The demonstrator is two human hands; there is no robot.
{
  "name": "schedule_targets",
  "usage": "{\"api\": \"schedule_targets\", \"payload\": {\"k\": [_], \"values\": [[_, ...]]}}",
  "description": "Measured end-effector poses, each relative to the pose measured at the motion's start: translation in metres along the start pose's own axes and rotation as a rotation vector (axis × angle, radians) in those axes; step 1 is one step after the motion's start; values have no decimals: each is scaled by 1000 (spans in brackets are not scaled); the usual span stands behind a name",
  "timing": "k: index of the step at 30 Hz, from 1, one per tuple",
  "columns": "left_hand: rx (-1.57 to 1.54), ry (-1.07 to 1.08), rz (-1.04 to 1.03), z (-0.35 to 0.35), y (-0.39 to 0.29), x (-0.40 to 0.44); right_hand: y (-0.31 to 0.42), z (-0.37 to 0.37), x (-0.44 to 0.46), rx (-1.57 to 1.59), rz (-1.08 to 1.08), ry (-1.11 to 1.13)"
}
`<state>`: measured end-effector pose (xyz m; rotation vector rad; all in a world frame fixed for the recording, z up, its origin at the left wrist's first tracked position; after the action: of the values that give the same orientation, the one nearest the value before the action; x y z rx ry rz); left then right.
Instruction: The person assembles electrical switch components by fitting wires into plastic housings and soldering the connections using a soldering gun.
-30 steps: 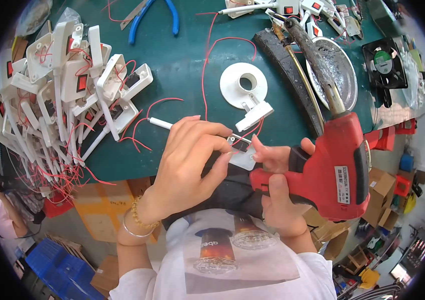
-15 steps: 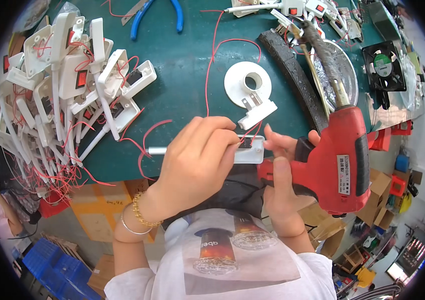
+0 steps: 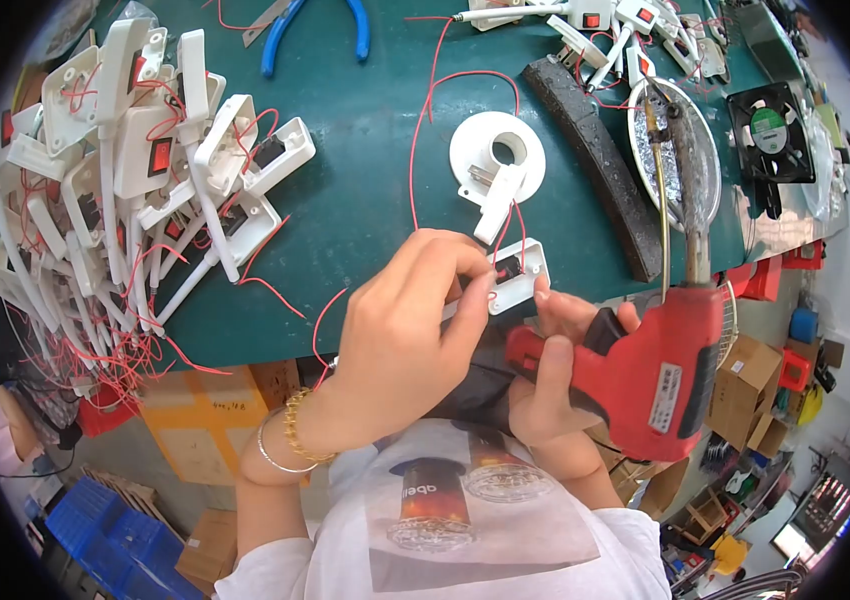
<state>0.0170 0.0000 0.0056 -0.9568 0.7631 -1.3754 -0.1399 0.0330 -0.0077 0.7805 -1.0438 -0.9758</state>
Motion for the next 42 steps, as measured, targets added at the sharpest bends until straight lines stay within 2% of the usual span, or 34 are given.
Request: {"api": "schedule_targets", "payload": {"k": [2, 5, 7, 11, 21, 30, 38, 42], "values": [[-58, 86, -65, 4, 0, 1, -2, -2, 3, 93, -14, -78], [-40, 49, -56, 2, 2, 0, -2, -6, 7, 21, -30, -63], [-28, 35, -51, -1, 2, -2, -2, -14, 8, 213, -36, -312], [-43, 13, -39, -4, 4, -2, -3, -12, 7, 164, -40, -275], [-79, 3, -12, -9, 6, -1, -2, -14, 13, 176, 0, -353], [21, -50, -105, -10, 1, 1, -5, -18, 15, 186, 27, -394], [-54, 20, 13, -6, 0, 2, -6, -16, 13, 172, 24, -400], [-43, -13, -15, -11, 2, 3, -6, -15, 12, 162, 3, -388]]}}
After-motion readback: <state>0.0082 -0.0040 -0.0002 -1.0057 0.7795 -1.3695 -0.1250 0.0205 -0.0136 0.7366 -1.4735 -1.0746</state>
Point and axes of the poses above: each hand's wrist, its own x-axis towards the middle knuckle, its own z-axis out of the back of the hand, y = z × x, the point moved 2 cm from there along x, towards the middle knuckle, and after that the axes turned 9 degrees about z, right-handed, at the moved point
